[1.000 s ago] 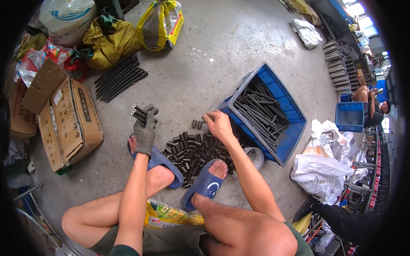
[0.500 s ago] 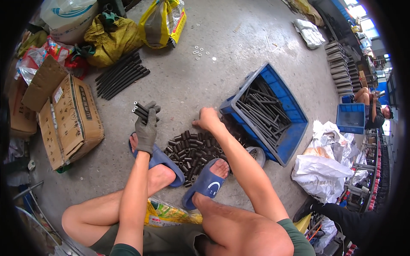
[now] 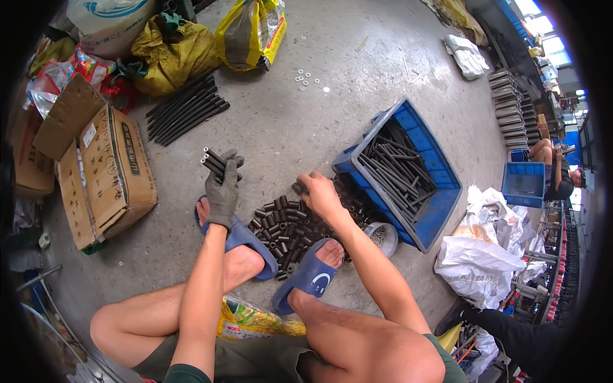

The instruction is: The person picks up long metal rods and cylindrical sleeves from crates on the floor, fits several sleeves onto each rod by hand, and then uses a pneumatic screwdriver to secure components.

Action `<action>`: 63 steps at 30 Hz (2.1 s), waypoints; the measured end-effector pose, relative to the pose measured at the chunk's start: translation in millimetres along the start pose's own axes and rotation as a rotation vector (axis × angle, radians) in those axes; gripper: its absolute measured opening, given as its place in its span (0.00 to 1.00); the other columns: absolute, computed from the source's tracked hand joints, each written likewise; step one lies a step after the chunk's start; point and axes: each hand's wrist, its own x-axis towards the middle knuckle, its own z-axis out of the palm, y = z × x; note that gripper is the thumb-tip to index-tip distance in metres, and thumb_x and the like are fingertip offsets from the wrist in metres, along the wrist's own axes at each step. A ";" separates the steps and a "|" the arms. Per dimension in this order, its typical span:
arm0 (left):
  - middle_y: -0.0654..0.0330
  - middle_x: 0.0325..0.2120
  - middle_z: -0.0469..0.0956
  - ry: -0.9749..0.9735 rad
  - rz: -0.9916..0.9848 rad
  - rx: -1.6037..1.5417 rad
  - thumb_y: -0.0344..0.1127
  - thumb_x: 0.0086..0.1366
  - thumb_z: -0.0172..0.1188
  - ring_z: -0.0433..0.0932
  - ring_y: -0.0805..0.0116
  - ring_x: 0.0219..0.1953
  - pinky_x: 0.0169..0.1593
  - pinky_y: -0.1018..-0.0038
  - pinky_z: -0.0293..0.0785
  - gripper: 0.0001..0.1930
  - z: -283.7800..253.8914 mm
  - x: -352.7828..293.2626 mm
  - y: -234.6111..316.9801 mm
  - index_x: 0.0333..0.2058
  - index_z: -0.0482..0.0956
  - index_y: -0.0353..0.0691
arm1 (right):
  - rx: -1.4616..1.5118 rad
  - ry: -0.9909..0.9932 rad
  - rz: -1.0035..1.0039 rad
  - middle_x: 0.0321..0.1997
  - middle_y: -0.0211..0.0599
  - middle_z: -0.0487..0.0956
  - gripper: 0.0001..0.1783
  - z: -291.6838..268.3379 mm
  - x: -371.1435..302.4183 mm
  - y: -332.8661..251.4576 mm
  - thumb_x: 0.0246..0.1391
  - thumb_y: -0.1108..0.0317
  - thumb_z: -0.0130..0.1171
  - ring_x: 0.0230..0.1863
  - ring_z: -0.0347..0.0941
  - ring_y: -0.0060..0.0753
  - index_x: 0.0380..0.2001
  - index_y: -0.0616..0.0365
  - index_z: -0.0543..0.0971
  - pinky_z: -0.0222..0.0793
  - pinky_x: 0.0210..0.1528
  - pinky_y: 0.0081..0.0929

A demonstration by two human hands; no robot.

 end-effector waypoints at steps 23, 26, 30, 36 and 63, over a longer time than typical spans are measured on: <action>0.59 0.44 0.87 0.034 -0.125 -0.092 0.39 0.78 0.59 0.82 0.76 0.44 0.42 0.79 0.75 0.17 0.2 1.1 11.0 0.59 0.80 0.37 | -0.163 -0.320 -0.381 0.44 0.46 0.81 0.18 -32.7 11.8 16.0 0.46 0.73 0.71 0.47 0.80 0.57 0.43 0.58 0.82 0.79 0.48 0.47; 0.59 0.44 0.87 0.031 -0.135 -0.122 0.39 0.78 0.60 0.83 0.76 0.45 0.42 0.79 0.75 0.17 -2.2 1.9 7.6 0.59 0.80 0.37 | -0.234 -0.441 -0.413 0.43 0.45 0.81 0.20 -28.6 16.3 21.6 0.40 0.74 0.73 0.48 0.80 0.57 0.40 0.59 0.81 0.79 0.49 0.47; 0.59 0.44 0.87 0.040 -0.135 -0.099 0.39 0.78 0.60 0.83 0.75 0.46 0.41 0.79 0.76 0.17 -2.3 0.9 9.7 0.59 0.80 0.38 | -0.303 -0.493 -0.391 0.42 0.45 0.81 0.20 -32.2 23.7 19.0 0.40 0.73 0.73 0.48 0.80 0.56 0.40 0.58 0.81 0.80 0.49 0.47; 0.60 0.43 0.88 0.041 -0.116 -0.104 0.39 0.78 0.60 0.82 0.77 0.42 0.41 0.79 0.75 0.16 -0.8 2.1 8.7 0.58 0.80 0.38 | -0.522 -0.482 -0.386 0.37 0.46 0.83 0.14 -5.3 22.9 28.3 0.49 0.72 0.65 0.44 0.82 0.58 0.41 0.59 0.81 0.81 0.46 0.47; 0.63 0.42 0.88 0.075 -0.057 -0.082 0.46 0.78 0.59 0.78 0.82 0.30 0.29 0.82 0.70 0.19 0.1 5.9 1.9 0.59 0.81 0.42 | -0.214 -0.306 0.006 0.40 0.59 0.82 0.23 13.4 39.8 -22.7 0.40 0.66 0.79 0.45 0.82 0.67 0.39 0.62 0.80 0.81 0.47 0.53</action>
